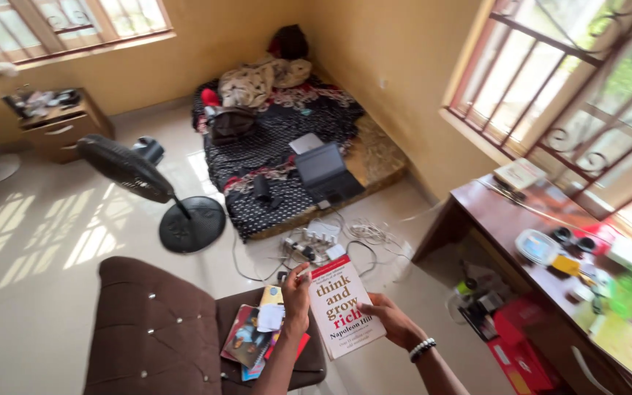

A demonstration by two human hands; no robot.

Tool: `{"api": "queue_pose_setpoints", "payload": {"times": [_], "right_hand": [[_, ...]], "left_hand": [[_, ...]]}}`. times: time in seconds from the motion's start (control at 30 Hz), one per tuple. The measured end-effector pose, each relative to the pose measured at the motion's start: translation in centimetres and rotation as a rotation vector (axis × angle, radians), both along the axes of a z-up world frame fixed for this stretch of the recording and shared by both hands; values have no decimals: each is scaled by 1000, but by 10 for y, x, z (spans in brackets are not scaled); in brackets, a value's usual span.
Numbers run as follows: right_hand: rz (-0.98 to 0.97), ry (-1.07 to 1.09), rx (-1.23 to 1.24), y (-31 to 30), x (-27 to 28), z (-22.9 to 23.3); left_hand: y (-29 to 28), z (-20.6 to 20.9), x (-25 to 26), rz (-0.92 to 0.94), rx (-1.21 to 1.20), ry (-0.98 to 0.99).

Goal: Picking up various books from a chair and a desk to look at their covers and contents.

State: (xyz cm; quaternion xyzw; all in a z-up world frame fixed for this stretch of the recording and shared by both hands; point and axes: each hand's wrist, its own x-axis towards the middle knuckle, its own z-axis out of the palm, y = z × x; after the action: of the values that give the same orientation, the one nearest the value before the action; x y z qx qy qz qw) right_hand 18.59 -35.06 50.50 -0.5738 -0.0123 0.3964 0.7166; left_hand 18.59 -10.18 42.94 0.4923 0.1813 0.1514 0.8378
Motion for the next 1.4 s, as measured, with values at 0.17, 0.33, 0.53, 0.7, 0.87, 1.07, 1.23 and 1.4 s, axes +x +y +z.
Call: {"api": "queue_pose_setpoints", "payload": {"times": [0.17, 0.33, 0.53, 0.7, 0.87, 1.07, 1.23, 1.4], "right_hand": [[-107, 77, 51, -31, -15, 17], [-189, 5, 86, -60, -32, 10], [-409, -53, 61, -89, -49, 18], [-504, -193, 64, -111, -47, -10], [-614, -170, 43, -109, -54, 25], [-648, -154, -18, -109, -54, 14], [-637, -210, 69, -92, -49, 8], [-688, -179, 43, -78, -49, 18]], "left_hand": [[-64, 30, -4, -96, 71, 100], [-117, 15, -11, -129, 123, 29], [-176, 105, -46, 20, 969, -247], [-216, 166, -67, -472, 1257, -298], [-211, 103, -50, -541, 1736, -340], [-184, 88, -37, -473, 1675, -68], [-198, 87, -67, -486, 1722, -252], [-195, 109, -49, -375, 1871, -412]]}}
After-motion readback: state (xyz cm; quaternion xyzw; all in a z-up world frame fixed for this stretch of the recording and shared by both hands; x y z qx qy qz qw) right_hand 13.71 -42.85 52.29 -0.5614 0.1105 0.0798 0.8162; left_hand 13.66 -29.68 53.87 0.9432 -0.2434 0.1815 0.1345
